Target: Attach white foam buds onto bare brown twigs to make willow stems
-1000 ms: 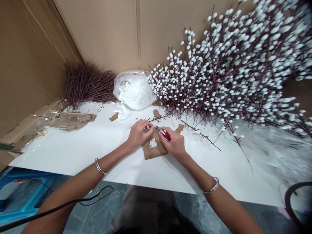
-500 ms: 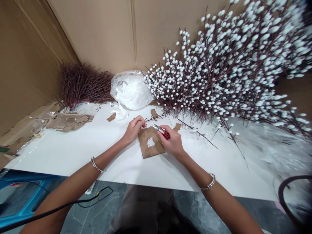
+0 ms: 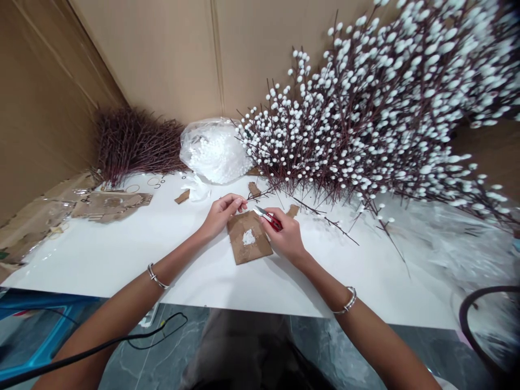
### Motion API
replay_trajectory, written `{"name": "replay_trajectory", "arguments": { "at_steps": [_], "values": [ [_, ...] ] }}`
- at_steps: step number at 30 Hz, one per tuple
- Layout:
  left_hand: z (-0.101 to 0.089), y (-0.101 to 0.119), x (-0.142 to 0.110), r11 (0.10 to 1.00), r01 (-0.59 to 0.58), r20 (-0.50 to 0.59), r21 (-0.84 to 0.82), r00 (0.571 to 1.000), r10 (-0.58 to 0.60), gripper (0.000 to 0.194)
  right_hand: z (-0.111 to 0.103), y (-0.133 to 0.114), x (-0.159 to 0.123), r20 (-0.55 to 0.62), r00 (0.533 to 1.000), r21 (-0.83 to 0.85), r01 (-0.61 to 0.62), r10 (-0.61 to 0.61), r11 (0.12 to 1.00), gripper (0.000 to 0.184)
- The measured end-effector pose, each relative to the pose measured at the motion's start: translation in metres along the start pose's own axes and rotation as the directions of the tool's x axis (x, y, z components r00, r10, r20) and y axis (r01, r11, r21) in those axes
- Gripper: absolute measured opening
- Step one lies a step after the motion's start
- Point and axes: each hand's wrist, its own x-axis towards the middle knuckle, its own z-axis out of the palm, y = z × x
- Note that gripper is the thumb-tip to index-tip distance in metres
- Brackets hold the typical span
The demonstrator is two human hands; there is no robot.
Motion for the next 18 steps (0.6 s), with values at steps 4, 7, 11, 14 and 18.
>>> {"name": "replay_trajectory", "arguments": {
  "at_steps": [4, 7, 11, 14, 18],
  "values": [
    [-0.001, 0.000, 0.000, 1.000, -0.007, -0.001, -0.009, 1.000, 0.007, 0.036, 0.001, 0.003, 0.001, 0.033, 0.998, -0.035, -0.053, 0.055, 0.998, 0.021],
    [-0.002, 0.001, 0.000, 1.000, -0.008, 0.000, -0.011, 1.000, 0.008, 0.035, 0.002, 0.007, 0.002, 0.066, 0.993, -0.072, -0.088, 0.093, 0.994, 0.020],
    [-0.001, 0.004, 0.000, 1.000, 0.013, -0.008, -0.004, 1.000, -0.013, 0.035, 0.003, 0.011, 0.002, 0.105, 0.988, -0.169, -0.092, 0.111, 0.981, 0.020],
    [-0.001, 0.005, -0.001, 1.000, 0.017, -0.006, 0.005, 1.000, -0.017, 0.036, 0.003, 0.012, 0.003, 0.154, 0.983, -0.218, -0.063, 0.099, 0.974, 0.019],
    [-0.001, 0.006, -0.002, 1.000, 0.002, 0.010, -0.006, 1.000, -0.002, 0.033, 0.004, 0.012, 0.003, 0.225, 0.970, -0.242, -0.031, 0.087, 0.970, 0.016]
  ]
}}
